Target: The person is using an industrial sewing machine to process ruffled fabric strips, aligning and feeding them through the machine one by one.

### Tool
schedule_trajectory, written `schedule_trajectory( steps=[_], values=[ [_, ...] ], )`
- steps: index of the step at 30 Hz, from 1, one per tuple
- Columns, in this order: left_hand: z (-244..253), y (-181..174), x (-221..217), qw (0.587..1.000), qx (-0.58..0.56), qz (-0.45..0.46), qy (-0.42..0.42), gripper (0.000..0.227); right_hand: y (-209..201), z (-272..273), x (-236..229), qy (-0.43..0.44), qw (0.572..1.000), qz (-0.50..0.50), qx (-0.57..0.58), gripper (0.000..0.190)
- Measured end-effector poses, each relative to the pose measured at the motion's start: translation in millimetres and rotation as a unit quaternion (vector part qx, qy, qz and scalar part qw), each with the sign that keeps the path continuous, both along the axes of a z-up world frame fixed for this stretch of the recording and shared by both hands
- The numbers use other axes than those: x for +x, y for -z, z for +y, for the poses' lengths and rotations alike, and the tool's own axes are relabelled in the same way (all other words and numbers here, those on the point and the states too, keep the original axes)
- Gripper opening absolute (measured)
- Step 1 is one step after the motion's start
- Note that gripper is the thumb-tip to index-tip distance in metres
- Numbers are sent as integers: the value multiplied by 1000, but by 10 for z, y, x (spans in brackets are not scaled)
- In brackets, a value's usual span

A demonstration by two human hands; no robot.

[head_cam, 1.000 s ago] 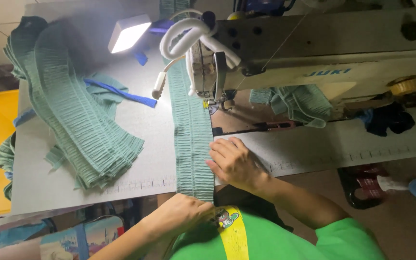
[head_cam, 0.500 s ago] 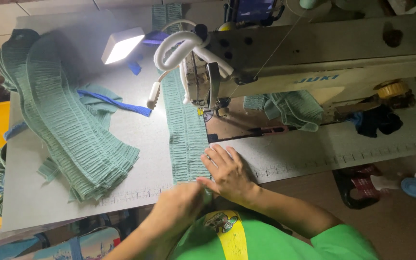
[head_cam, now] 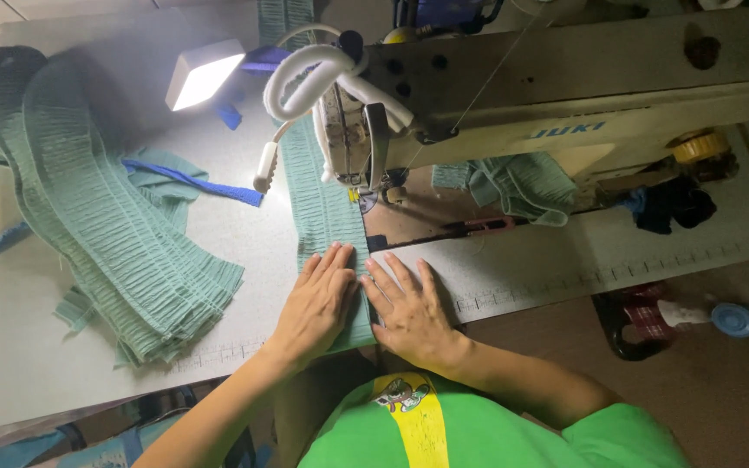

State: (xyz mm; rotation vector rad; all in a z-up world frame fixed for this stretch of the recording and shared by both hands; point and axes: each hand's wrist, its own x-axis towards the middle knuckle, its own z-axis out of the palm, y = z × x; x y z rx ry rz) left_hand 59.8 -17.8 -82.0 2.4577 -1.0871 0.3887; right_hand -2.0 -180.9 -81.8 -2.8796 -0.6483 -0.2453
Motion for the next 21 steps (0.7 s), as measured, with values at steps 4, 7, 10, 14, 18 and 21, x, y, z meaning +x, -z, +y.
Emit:
schedule_trajectory(
  steps=[4,7,10,14,18,21],
  values=[
    [16,55,4,1000,-26,-14,-8,11,61,-24,-32,-6,1000,5,-6,65],
    [-3,99,56,998,-31,-44,-24,11,41,-25,3,-9,1000,1,-5,64],
    [-29,176,166,999,-19,-37,-32,12,23,14,94,-23,999,-8,-29,67],
    [-1,108,149,1000,1,2,-25,15,-23,11,76,-50,998,-38,-25,71],
    [-20,116,244,1000,8,5,-28,15,-37,-25,160,-62,996,-55,-27,73],
    [-52,132,376,1000,14,6,-26,14,-23,-66,290,-70,995,-70,-28,68]
  ],
)
